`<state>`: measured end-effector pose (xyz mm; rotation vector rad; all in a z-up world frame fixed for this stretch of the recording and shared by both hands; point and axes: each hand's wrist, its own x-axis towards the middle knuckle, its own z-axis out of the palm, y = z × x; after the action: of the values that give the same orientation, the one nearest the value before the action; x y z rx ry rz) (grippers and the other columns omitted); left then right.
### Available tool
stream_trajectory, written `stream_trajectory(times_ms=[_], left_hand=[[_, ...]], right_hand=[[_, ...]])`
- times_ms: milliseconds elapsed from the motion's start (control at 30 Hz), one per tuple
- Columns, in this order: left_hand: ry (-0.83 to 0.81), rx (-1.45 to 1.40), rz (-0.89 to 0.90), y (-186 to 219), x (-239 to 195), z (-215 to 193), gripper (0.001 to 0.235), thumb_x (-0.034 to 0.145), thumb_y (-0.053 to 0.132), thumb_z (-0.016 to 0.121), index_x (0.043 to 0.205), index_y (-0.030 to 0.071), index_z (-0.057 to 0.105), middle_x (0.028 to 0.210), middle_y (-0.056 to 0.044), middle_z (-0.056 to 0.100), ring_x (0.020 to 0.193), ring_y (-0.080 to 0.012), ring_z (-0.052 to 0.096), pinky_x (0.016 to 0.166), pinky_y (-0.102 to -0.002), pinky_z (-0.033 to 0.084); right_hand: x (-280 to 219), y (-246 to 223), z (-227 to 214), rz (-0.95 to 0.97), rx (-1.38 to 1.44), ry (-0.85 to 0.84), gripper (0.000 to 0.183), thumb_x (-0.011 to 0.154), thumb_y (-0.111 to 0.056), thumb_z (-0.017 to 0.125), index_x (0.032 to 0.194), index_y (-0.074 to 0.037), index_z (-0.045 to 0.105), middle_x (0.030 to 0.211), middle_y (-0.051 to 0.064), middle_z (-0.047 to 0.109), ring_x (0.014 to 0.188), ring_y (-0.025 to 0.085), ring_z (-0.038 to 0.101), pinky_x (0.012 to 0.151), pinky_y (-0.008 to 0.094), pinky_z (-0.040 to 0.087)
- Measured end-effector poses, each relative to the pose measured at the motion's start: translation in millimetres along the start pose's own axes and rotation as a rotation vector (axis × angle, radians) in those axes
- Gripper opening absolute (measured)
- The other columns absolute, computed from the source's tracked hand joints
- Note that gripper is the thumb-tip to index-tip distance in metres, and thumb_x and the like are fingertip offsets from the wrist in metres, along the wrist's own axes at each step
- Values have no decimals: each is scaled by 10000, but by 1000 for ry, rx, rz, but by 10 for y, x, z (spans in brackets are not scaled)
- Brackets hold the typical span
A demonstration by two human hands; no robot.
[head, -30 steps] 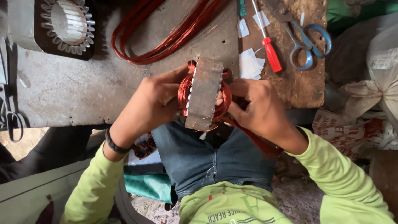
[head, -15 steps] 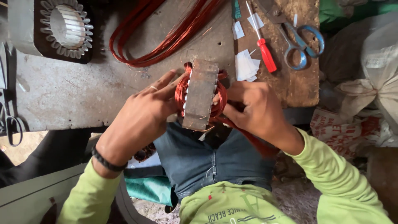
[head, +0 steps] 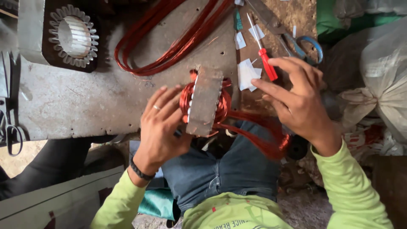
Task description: Rewinding a motor stator with copper coils and applying insulation pieces.
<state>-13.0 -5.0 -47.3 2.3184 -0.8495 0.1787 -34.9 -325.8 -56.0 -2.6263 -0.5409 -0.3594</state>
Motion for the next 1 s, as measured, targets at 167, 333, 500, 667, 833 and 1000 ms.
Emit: stream_trajectory(times_ms=[167, 333, 500, 667, 833, 1000], left_hand=[[-47, -21, 0, -86, 175, -114, 634, 607, 132, 755, 1231, 41, 686, 1340, -121, 663, 1381, -346, 536, 1218, -534, 357], [-165, 41, 48, -115, 282, -229, 636, 662, 289, 835, 1251, 77, 721, 1474, -122, 601, 1443, -363, 479, 1246, -541, 310], [-293, -78, 50, -203, 350, -335, 846, 759, 697, 729, 1280, 31, 716, 1534, -227, 520, 1476, -409, 411, 1236, -550, 295], [-346, -168, -80, -78, 490, -366, 684, 978, 705, 453, 947, 109, 787, 1510, -269, 546, 1439, -424, 455, 1138, -543, 342], [-299, 34, -477, 302, 734, -373, 900, 724, 804, 659, 1009, -47, 721, 1039, -219, 737, 1043, -375, 703, 898, -438, 538], [-105, -73, -440, 295, 596, -299, 934, 749, 763, 695, 1114, -97, 688, 1030, -263, 717, 993, -396, 699, 854, -439, 547]], right_hand=[[52, -76, -6, -49, -74, -77, 416, 908, -133, 792, 1303, -264, 788, 1536, 70, 528, 1419, 292, 448, 1094, 430, 292], [-34, -17, -60, -108, 11, -109, 222, 818, -226, 824, 1034, -228, 773, 1501, 54, 537, 1394, 314, 428, 1111, 473, 251], [-283, 122, -61, -69, 97, -53, 277, 827, -226, 799, 1103, -249, 796, 1465, 21, 558, 1378, 278, 470, 1118, 440, 292], [-271, -31, -81, -95, -8, -28, 398, 830, -327, 823, 1189, -157, 805, 1408, 74, 586, 1273, 303, 490, 998, 461, 319], [-430, -10, -3, -27, -3, 143, 278, 793, -306, 863, 981, -138, 747, 1200, 21, 683, 1138, 275, 608, 961, 423, 395], [-662, 45, 57, -7, 18, 194, 154, 850, -89, 835, 978, -123, 758, 1104, 7, 727, 1030, 239, 663, 895, 366, 483]])
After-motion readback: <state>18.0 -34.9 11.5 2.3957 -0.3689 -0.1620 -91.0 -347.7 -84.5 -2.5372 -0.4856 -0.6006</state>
